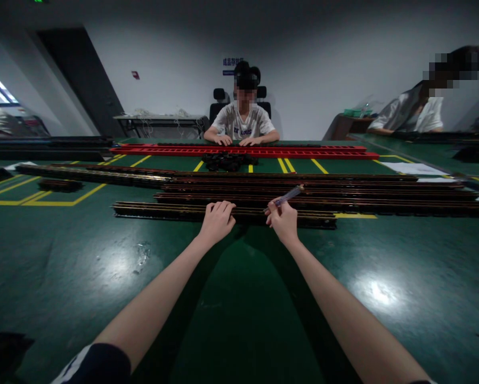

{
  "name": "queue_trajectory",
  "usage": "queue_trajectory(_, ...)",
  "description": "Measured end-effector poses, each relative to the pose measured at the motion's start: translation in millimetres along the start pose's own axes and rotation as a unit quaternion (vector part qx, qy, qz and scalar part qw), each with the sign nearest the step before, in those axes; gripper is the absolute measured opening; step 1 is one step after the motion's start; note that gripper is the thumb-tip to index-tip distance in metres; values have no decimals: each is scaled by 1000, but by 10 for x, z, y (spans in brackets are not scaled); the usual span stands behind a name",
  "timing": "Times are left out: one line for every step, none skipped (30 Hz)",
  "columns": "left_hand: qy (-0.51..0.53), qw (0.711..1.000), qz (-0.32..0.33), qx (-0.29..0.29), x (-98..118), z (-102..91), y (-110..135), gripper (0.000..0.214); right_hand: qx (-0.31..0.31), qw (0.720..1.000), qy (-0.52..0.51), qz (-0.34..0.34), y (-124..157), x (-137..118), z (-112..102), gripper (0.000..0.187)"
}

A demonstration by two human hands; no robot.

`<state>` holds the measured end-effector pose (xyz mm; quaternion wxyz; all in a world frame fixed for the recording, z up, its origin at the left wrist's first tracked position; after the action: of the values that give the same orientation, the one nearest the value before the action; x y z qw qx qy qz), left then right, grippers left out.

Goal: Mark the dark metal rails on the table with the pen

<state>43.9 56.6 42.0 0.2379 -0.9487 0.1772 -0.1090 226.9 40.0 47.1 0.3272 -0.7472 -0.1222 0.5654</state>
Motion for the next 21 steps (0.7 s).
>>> queue_trajectory(0,1000,0,0,1,0,0,34,-3,1000,0,-2,-2,-7,6,46)
queue_trajectory(-1,1000,-2,0,0,1,0,35,-7,1000,-1,-4,-3,-15,11,46)
queue_trajectory(-1,1000,-3,-1,-1,0,0,35,-9,1000,-1,-6,-4,-22,15,47)
queue_trajectory(-1,1000,-4,-2,-1,-1,0,36,-11,1000,-1,-7,-5,-25,18,48)
queue_trajectory(-1,1000,-5,-4,-1,-2,0,36,-12,1000,0,-8,-5,-25,20,48)
queue_trajectory(-1,1000,-6,-5,0,-4,1,37,-12,1000,0,-7,-5,-21,20,48)
queue_trajectory(-1,1000,-6,-6,1,-7,2,37,-11,1000,1,-5,-4,-15,18,49)
queue_trajectory(-1,1000,-6,-7,3,-10,2,38,-9,1000,1,-3,-4,-8,14,48)
queue_trajectory(-1,1000,-6,-8,5,-14,3,38,-8,1000,1,-3,-3,-3,10,48)
queue_trajectory(-2,1000,-7,-9,6,-16,3,39,-6,1000,1,-3,-4,-1,5,48)
queue_trajectory(-3,1000,-6,-10,9,-18,4,39,-3,1000,0,-3,-4,-1,0,47)
queue_trajectory(-4,1000,-6,-11,12,-19,5,39,-1,1000,1,-4,-5,-4,-7,47)
queue_trajectory(-5,1000,-5,-12,14,-20,5,40,3,1000,3,-4,-6,-9,-15,47)
queue_trajectory(-8,1000,-4,-12,17,-22,6,40,7,1000,7,-4,-7,-14,-25,46)
queue_trajectory(-10,1000,-3,-11,19,-24,6,41,11,1000,11,-3,-9,-21,-36,46)
queue_trajectory(-11,1000,-3,-11,20,-25,6,41,16,1000,15,-3,-10,-29,-48,46)
queue_trajectory(-12,1000,-3,-11,21,-25,6,41,21,1000,18,-4,-11,-38,-58,46)
queue_trajectory(-12,1000,-4,-12,20,-24,6,41,25,999,21,-5,-13,-46,-67,46)
queue_trajectory(-12,1000,-5,-14,19,-22,5,41,29,999,23,-5,-14,-53,-76,46)
queue_trajectory(-12,1000,-6,-16,19,-20,4,41,32,999,25,-5,-15,-58,-83,46)
queue_trajectory(-11,1000,-7,-18,18,-18,2,41,34,999,27,-5,-15,-60,-87,46)
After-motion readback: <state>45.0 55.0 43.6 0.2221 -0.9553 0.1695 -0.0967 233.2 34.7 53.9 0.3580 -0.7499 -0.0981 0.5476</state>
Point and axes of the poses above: each hand's wrist, its own y-axis away from the middle knuckle, its own z-axis out of the palm, x = y × z, the point moved 8 cm from there along -y, towards the middle knuckle, and after that the axes turned 10 degrees about -z, right-handed, at the moved point
